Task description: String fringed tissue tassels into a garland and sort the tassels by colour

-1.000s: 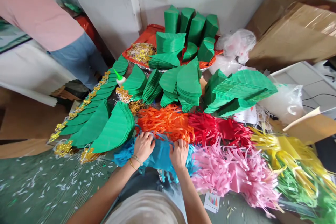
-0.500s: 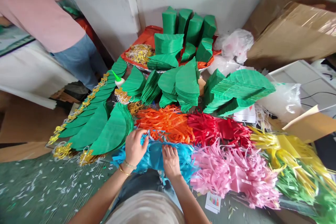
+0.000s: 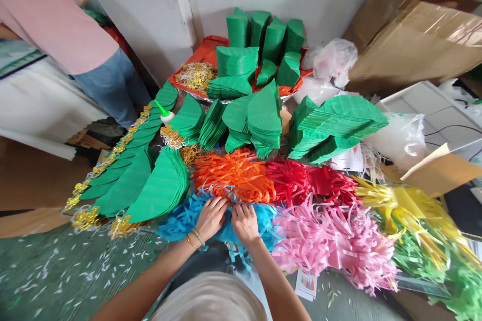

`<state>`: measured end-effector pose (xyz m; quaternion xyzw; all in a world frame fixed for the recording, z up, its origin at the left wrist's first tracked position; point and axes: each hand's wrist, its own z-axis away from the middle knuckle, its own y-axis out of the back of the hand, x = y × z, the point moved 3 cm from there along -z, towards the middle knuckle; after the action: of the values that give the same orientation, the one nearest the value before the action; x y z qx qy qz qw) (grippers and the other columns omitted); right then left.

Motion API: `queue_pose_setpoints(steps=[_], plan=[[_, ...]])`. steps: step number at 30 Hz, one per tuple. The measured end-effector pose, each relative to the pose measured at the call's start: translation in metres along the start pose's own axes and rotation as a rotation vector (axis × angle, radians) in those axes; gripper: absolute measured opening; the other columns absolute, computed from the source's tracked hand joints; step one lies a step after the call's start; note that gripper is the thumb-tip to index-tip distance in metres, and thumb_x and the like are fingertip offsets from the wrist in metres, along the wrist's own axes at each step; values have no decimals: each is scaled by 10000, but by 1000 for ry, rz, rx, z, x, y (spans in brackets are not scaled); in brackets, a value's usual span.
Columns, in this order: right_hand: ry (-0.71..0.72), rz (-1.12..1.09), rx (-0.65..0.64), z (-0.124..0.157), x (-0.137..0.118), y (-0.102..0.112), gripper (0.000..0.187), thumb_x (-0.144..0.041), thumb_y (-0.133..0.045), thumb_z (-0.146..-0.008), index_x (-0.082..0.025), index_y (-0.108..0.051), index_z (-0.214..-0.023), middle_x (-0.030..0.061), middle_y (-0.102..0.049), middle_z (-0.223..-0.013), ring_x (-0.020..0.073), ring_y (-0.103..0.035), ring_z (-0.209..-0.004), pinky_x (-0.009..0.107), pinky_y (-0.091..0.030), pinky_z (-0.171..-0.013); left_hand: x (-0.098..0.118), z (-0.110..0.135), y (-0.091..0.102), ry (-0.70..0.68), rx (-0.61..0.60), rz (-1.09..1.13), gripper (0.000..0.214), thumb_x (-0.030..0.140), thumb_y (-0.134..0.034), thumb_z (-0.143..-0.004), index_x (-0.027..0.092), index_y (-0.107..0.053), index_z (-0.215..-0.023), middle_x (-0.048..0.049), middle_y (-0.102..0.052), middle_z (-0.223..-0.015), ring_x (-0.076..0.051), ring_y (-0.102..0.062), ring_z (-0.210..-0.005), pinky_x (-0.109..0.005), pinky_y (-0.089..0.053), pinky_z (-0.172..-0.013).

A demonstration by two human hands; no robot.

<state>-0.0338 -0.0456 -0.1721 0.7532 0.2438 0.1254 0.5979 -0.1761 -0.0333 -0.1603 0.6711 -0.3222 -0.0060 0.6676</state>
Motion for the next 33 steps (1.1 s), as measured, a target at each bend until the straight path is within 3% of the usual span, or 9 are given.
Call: queue_pose_setpoints(steps=[5, 9, 12, 18, 21, 24, 28, 30, 33], plan=[[46, 34, 46, 2, 1, -8, 232, -91, -466, -917, -135, -672, -1012, 109, -659, -940, 220, -552, -857, 372, -393, -823, 0, -6, 8, 48, 11, 84, 411, 89, -525, -779, 196, -629, -1161, -103, -649, -1195, -302, -548, -1094, -475, -457, -923], [38, 43, 58, 5, -2, -4, 269, -80, -453, -911, -104, -657, -1084, 129, -658, -977, 235, -552, -901, 381, -387, -849, -10, -14, 10, 81, 30, 184, 598, 61, -480, -808, 211, -461, -1386, -96, -574, -1341, -283, -528, -1175, -471, -460, -968], [17, 44, 45, 6, -4, -1, 273, -88, -469, -904, -111, -652, -1106, 126, -657, -989, 235, -551, -902, 378, -386, -842, -17, -21, 9, 93, 44, 275, 676, 50, -471, -800, 246, -385, -1441, -70, -575, -1346, -235, -546, -1176, -433, -463, -1005], [-36, 42, 19, 10, -7, 0, 304, -66, -484, -877, -119, -641, -1132, 132, -648, -1076, 242, -538, -943, 382, -381, -847, -29, -35, 28, 167, 94, 400, 563, 105, -403, -891, 225, -378, -1440, -72, -674, -1137, -142, -646, -844, -250, -560, -712], [-58, 36, 10, 11, -7, -1, 310, -68, -491, -875, -120, -640, -1141, 129, -650, -1085, 243, -535, -942, 382, -381, -848, -30, -37, 52, 260, 168, 319, 557, 151, -424, -916, 193, -325, -1462, -91, -671, -1053, -168, -649, -803, -267, -542, -692], [-72, 23, -2, 11, -8, -2, 322, -72, -497, -872, -126, -638, -1157, 127, -653, -1076, 241, -538, -937, 378, -386, -848, -16, -30, 64, 306, 226, 72, 455, 194, -434, -933, 166, -414, -1386, -103, -658, -986, -209, -657, -803, -296, -520, -681], [-97, 6, -22, 13, -10, -1, 327, -65, -493, -868, -122, -646, -1151, 133, -649, -1114, 249, -537, -980, 384, -392, -867, 17, -11, 34, 105, 106, 32, 277, 131, -427, -904, 200, -589, -1118, -47, -689, -872, -177, -671, -765, -269, -530, -689], [-107, 2, -31, 16, -11, 0, 325, -62, -492, -865, -118, -650, -1144, 136, -639, -1161, 260, -526, -1036, 397, -384, -902, 25, -2, 11, 21, 59, 29, 342, 63, -439, -840, 199, -610, -1103, -63, -710, -998, -196, -669, -925, -308, -535, -822], [-116, 0, -45, 21, -12, 3, 377, -59, -481, -871, -114, -611, -1220, 141, -626, -1209, 272, -509, -1097, 422, -368, -942, 20, 8, -11, -28, 35, -6, 469, 15, -436, -790, 170, -593, -1203, -103, -640, -1260, -239, -577, -1168, -401, -471, -993]])
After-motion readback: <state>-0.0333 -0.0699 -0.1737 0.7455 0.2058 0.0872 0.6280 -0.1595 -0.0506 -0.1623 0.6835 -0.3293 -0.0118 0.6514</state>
